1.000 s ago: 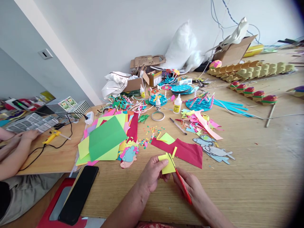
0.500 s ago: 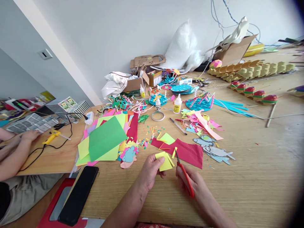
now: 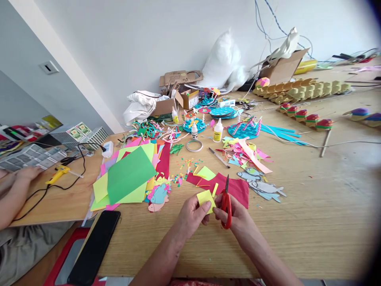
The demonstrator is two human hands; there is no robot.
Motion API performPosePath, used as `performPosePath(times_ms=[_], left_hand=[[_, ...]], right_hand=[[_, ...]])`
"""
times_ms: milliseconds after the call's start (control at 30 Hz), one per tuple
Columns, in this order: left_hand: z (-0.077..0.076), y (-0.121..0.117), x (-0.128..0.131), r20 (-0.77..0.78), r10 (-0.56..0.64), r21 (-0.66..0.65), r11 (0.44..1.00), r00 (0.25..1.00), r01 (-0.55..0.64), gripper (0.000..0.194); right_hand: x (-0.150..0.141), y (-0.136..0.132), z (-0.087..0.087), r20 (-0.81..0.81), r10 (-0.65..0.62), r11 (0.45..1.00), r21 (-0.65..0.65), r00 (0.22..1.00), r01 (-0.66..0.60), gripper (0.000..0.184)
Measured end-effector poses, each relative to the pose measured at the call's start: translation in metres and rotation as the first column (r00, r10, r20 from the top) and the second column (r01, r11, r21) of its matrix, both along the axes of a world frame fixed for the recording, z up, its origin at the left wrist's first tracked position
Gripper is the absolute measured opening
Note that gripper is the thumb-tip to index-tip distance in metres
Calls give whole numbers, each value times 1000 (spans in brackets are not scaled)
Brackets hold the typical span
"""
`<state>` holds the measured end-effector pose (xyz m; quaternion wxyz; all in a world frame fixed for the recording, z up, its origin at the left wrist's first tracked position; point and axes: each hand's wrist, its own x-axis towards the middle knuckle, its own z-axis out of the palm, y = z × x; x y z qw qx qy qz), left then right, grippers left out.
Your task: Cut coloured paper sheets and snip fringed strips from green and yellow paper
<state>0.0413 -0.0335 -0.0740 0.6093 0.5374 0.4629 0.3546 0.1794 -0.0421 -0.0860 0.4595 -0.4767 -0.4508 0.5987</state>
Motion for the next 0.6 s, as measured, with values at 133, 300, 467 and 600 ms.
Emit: performPosePath(times_ms=[133,300,467,600], left_hand=[[-1,-1,1,-5,13,-36,999,1000,-13,17],[9,3,-5,38,132,-28,991,991,-131,16],[23,8,-13,165,240,-52,971,957,-234,18],[28,8,-12,210,216,-66,976,953,-207,21]], right_hand=[[-1,1,9,51,2,1000,19,999,-3,28],[2,-7,10,275,160,980,68,948,-185,22],[3,-20,7,523,250,941,68,815,-332,27],[1,-23,11,583,270,932,42,766,-361,30]])
